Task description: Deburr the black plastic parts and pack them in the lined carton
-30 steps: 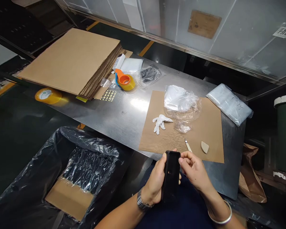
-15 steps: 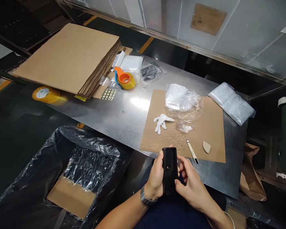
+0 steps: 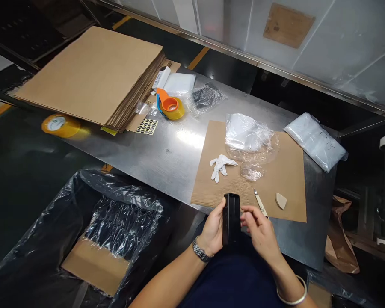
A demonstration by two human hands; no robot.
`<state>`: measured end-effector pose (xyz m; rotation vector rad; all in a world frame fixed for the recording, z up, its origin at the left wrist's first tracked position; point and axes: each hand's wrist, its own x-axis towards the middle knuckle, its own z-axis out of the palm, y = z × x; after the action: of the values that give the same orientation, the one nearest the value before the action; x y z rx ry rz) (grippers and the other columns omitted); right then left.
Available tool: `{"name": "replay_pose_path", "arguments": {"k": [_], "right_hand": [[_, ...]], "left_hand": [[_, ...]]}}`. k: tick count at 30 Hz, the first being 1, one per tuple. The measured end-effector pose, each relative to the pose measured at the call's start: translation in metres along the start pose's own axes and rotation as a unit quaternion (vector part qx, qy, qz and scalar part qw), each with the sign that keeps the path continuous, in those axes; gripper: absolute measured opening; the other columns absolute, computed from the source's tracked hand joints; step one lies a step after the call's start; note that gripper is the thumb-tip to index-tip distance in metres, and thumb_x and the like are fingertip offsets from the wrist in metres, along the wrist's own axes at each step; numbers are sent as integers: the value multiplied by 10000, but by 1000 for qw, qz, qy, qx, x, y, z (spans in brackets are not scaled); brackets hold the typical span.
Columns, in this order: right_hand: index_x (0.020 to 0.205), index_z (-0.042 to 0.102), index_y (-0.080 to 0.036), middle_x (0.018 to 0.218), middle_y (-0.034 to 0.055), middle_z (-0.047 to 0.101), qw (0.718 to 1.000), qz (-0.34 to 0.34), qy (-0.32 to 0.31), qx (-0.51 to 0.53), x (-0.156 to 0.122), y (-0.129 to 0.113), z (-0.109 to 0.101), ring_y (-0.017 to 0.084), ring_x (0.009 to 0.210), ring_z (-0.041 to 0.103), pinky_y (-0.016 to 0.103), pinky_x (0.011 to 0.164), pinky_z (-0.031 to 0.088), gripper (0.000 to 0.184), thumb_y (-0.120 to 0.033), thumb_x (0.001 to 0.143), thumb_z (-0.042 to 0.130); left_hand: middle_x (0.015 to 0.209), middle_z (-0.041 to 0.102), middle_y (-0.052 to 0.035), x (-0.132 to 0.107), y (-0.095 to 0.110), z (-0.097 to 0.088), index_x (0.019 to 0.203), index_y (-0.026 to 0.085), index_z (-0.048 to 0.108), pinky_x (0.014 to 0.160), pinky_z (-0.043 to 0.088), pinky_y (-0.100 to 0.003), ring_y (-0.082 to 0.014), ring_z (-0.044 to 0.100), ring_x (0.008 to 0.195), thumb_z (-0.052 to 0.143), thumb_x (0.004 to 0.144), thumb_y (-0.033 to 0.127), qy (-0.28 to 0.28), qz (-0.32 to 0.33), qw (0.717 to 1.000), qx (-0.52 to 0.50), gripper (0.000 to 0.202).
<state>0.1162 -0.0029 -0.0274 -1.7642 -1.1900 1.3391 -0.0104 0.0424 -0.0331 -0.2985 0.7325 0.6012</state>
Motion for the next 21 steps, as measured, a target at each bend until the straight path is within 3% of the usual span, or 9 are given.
{"name": "replay_pose_path", "arguments": {"k": [2, 4, 8, 12, 17, 21], "right_hand": [[1150, 500, -214, 1033, 75, 563, 996, -67, -41, -38, -4, 1, 7, 192, 911, 545, 286, 719, 464, 383, -422, 829, 501], [1163, 496, -222, 1119, 81, 521, 987, -123, -65, -76, -7, 1, 15, 224, 1030, 478, 337, 833, 434, 436, -393, 773, 592], [954, 551, -222, 1017, 56, 559, 985, -147, -47, -83, -7, 3, 25, 202, 995, 480, 356, 850, 422, 147, -226, 807, 561], [952, 527, -220, 1013, 55, 541, 975, -198, -9, -97, -8, 2, 30, 195, 1003, 471, 371, 857, 417, 195, -100, 797, 532], [1081, 445, -195, 1060, 93, 482, 966, -231, 79, -91, -15, -1, 36, 200, 1006, 477, 361, 837, 435, 341, -66, 780, 542], [1070, 460, -172, 1052, 102, 465, 955, -259, 96, -111, -18, -5, 35, 209, 992, 471, 372, 829, 430, 332, -52, 771, 541]], "left_hand": [[660, 643, -45, 5, 5, -3, 822, 122, 616, 665, 479, -296, -159, 612, 604, 457, 841, 389, 34, 25, 999, -16, 312], [608, 630, -36, 9, 10, -6, 770, 121, 606, 639, 475, -279, -151, 602, 573, 472, 831, 403, 72, 46, 996, -19, 318], [550, 611, -30, 14, 21, -12, 710, 133, 578, 532, 454, -245, -137, 575, 500, 486, 810, 449, 107, 48, 993, -17, 343], [633, 631, -70, 16, 31, -14, 769, 110, 587, 573, 470, -275, -153, 590, 547, 411, 832, 484, 74, 6, 997, -23, 418], [688, 620, -98, 18, 34, -13, 846, 68, 595, 639, 475, -281, -170, 603, 630, 305, 850, 508, -30, -44, 998, -41, 528], [666, 613, -96, 16, 34, -8, 840, 71, 599, 601, 468, -263, -166, 596, 605, 295, 843, 521, -50, -51, 997, -32, 543]]}}
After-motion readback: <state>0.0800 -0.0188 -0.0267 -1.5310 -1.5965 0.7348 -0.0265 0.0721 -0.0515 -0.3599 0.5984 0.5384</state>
